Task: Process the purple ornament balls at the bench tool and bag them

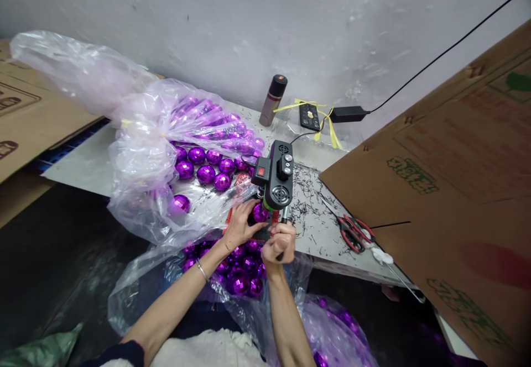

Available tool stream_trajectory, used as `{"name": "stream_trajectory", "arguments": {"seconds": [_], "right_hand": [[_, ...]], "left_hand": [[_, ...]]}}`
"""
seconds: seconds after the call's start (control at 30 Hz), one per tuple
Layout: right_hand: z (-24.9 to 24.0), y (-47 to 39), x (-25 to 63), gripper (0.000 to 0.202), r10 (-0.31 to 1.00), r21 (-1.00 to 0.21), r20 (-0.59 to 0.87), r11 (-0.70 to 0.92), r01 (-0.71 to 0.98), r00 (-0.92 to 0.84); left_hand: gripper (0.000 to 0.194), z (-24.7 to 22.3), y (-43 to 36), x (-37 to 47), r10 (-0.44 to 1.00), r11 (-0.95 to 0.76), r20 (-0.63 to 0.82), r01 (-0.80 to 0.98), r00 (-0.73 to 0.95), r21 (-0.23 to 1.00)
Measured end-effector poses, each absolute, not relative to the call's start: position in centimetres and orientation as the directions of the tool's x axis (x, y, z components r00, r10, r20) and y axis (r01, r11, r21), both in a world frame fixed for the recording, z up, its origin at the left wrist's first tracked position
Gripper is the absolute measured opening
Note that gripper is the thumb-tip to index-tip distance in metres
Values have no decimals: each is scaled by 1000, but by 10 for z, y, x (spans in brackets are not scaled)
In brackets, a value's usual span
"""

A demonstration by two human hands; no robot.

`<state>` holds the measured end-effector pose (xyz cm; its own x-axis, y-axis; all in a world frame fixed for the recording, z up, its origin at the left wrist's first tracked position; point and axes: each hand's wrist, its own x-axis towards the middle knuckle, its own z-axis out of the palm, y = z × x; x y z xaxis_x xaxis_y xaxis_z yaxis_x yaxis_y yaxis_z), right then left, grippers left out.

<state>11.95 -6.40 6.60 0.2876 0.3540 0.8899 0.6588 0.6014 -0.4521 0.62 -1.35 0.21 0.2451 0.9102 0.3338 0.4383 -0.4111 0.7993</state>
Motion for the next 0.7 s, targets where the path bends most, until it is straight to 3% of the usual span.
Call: {"name": "stream_trajectory", "arguments": {"seconds": [0.1, 0.23, 0.33, 0.5, 0.63, 0.7], "right_hand": [[70, -64, 119, 40, 353, -439, 895, 594, 674, 273], [105, -68, 116, 42, 408, -583, 812, 544, 603, 418], [137, -72, 118, 39, 503, -660, 749, 509, 552, 431], [144, -76, 123, 39, 528, -620, 775, 524, 584, 348], [129, -77, 120, 38, 503, -598, 794, 542, 590, 342], [126, -76, 120, 38, 499, -592, 798, 546, 592, 337]], "left_hand": [[65, 2, -10, 8, 906, -422, 349, 427, 240, 800], [64, 3, -9, 7, 906, -420, 342, 415, 251, 807], [61, 6, -23, -4, 881, -463, 369, 388, 295, 797], [71, 23, -54, -44, 825, -557, 450, 364, 341, 746], [46, 49, -24, -72, 880, -445, 458, 550, 124, 707], [42, 61, 7, -78, 903, -330, 427, 696, 38, 637]]}}
